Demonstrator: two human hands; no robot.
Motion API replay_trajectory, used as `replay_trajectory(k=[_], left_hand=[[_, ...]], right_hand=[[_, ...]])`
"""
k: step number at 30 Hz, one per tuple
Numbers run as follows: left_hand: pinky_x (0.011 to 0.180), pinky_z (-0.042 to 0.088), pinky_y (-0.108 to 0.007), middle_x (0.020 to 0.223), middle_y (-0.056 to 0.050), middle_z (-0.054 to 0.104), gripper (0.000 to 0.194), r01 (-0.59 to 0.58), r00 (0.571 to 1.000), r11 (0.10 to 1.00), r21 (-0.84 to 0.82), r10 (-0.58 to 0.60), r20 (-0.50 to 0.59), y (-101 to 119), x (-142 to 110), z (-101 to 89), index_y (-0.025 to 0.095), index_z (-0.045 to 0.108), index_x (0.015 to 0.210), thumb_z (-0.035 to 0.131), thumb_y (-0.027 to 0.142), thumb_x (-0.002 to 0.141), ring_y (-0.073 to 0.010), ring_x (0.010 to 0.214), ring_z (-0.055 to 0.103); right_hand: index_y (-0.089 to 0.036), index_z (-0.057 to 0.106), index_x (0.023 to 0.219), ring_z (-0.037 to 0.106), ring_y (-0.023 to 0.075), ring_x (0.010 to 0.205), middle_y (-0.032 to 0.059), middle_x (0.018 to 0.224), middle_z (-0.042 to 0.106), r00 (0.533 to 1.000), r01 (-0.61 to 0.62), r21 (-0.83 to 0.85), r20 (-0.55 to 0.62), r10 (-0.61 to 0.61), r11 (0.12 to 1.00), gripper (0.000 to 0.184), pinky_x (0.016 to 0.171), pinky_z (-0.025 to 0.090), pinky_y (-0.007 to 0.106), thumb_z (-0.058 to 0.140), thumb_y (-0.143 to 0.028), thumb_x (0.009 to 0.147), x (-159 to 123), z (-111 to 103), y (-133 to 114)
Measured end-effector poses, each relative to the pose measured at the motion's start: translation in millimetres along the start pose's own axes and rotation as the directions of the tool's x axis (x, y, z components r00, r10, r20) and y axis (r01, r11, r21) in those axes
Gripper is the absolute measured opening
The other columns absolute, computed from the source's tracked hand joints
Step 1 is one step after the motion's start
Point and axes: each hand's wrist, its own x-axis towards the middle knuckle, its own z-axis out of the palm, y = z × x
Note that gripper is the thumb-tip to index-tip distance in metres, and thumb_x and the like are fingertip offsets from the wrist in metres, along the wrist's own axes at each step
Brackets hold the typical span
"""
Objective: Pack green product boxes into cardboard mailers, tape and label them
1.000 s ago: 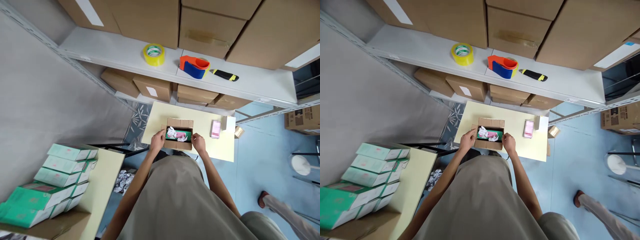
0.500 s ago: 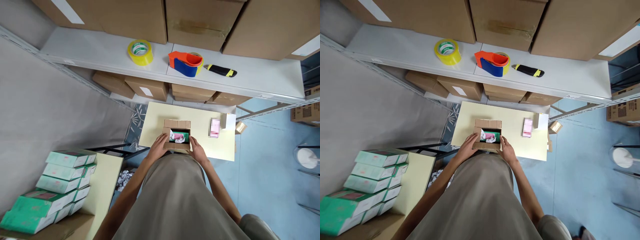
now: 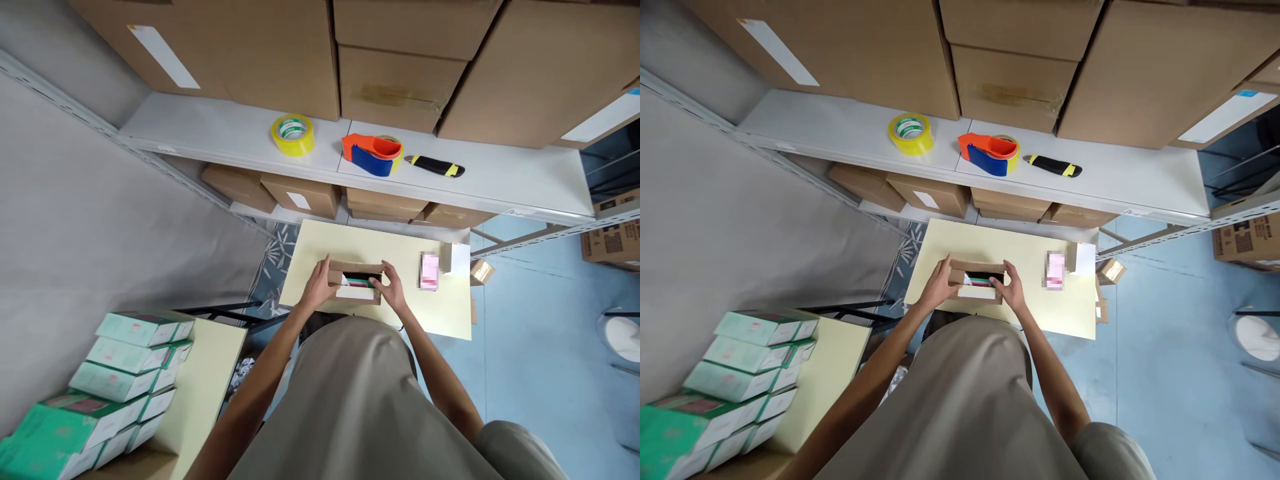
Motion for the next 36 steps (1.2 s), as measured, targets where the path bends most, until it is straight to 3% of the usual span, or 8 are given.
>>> replay_trajectory(k=[2, 5, 14, 18, 23, 28, 31, 36], left_hand=[[0.126, 0.048, -0.046, 0.15, -0.012, 0.063, 0.064, -0.062, 0.998, 0.997, 0.046, 0.062, -0.003, 0.0, -15.7, -0.3, 0.027, 0.059, 0.153, 0.078, 0.024, 0.092, -0.0309, 0.146, 0.058], [0.125, 0.049, -0.045, 0.14, -0.009, 0.07, 0.027, -0.097, 0.995, 0.994, 0.05, 0.098, -0.012, 0.2, -32.5, 4.8, 0.027, 0.076, 0.128, 0.062, 0.025, 0.105, -0.0265, 0.137, 0.064], [0.122, 0.052, -0.05, 0.13, -0.009, 0.076, 0.03, -0.061, 0.992, 0.996, 0.07, 0.068, -0.107, 15.0, -16.1, 8.0, 0.026, 0.081, 0.115, 0.059, 0.014, 0.1, -0.0303, 0.135, 0.064], [0.123, 0.051, -0.053, 0.127, -0.009, 0.078, 0.029, -0.174, 0.967, 0.982, 0.068, 0.183, -0.178, 50.4, 29.0, -19.0, 0.027, 0.082, 0.113, 0.062, 0.013, 0.098, -0.0325, 0.137, 0.062], [0.12, 0.052, -0.049, 0.133, -0.008, 0.075, 0.032, -0.324, 0.859, 0.945, 0.04, 0.312, -0.407, 141.3, 117.3, -89.7, 0.026, 0.079, 0.121, 0.055, 0.015, 0.104, -0.0283, 0.13, 0.066], [0.118, 0.052, -0.046, 0.129, -0.009, 0.077, 0.031, -0.459, 0.729, 0.886, 0.057, 0.413, -0.546, 200.0, 157.1, -139.6, 0.022, 0.078, 0.125, 0.055, 0.015, 0.105, -0.0271, 0.126, 0.067], [0.116, 0.054, -0.044, 0.126, -0.009, 0.078, 0.03, -0.459, 0.753, 0.888, 0.029, 0.406, -0.518, 198.6, 147.0, -133.1, 0.021, 0.078, 0.123, 0.056, 0.014, 0.104, -0.0263, 0.124, 0.068], [0.112, 0.058, -0.042, 0.124, -0.008, 0.079, 0.032, -0.325, 0.873, 0.935, -0.144, 0.237, -0.427, 168.7, 107.3, -81.1, 0.022, 0.079, 0.121, 0.057, 0.012, 0.101, -0.0247, 0.119, 0.073]], right_hand=[[-0.024, 0.075, 0.122, 0.059, 0.0301, 0.147, 0.0143, 0.147, 0.071, 0.998, 0.056, -0.065, 0.001, -0.056, 0.996, 0.036, 0.127, 0.044, 0.053, 0.066, -0.053, 0.102, -12.7, -0.9, -0.5], [-0.024, 0.078, 0.099, 0.053, 0.0325, 0.153, 0.0145, 0.16, 0.063, 0.986, 0.169, -0.22, 0.045, -0.163, 0.961, 0.027, 0.126, 0.045, 0.056, 0.062, -0.045, 0.106, -30.7, 0.0, 5.1], [-0.024, 0.078, 0.101, 0.051, 0.0358, 0.154, 0.0151, 0.155, 0.066, 0.949, 0.312, -0.436, 0.111, -0.294, 0.844, 0.019, 0.122, 0.047, 0.062, 0.061, -0.032, 0.106, -16.6, 0.8, -1.5], [-0.025, 0.075, 0.119, 0.055, 0.0357, 0.149, 0.015, 0.15, 0.069, 0.877, 0.438, -0.493, 0.05, -0.478, 0.752, 0.024, 0.121, 0.047, 0.061, 0.057, -0.036, 0.109, 34.0, -18.3, -68.8], [-0.019, 0.055, 0.153, 0.043, 0.0371, 0.156, 0.0203, 0.163, 0.054, 0.772, 0.496, -0.611, -0.016, -0.635, 0.617, 0.046, 0.129, 0.034, 0.063, 0.049, -0.037, 0.111, 134.7, -41.1, -199.6], [0.001, 0.052, 0.145, 0.053, 0.0442, 0.139, 0.0334, 0.142, 0.062, 0.867, 0.31, -0.781, -0.002, -0.499, 0.542, 0.049, 0.122, 0.037, 0.064, 0.052, -0.025, 0.103, 211.8, -28.4, -257.4], [0.003, 0.054, 0.139, 0.058, 0.0419, 0.135, 0.0347, 0.134, 0.066, 0.894, 0.243, -0.819, -0.018, -0.447, 0.519, 0.042, 0.124, 0.033, 0.063, 0.045, -0.012, 0.101, 233.3, -23.1, -258.0], [0.005, 0.051, 0.142, 0.063, 0.0409, 0.131, 0.033, 0.126, 0.069, 0.893, 0.313, -0.787, 0.053, -0.448, 0.532, 0.044, 0.124, 0.036, 0.063, 0.05, -0.01, 0.1, 241.2, -40.2, -248.6]])
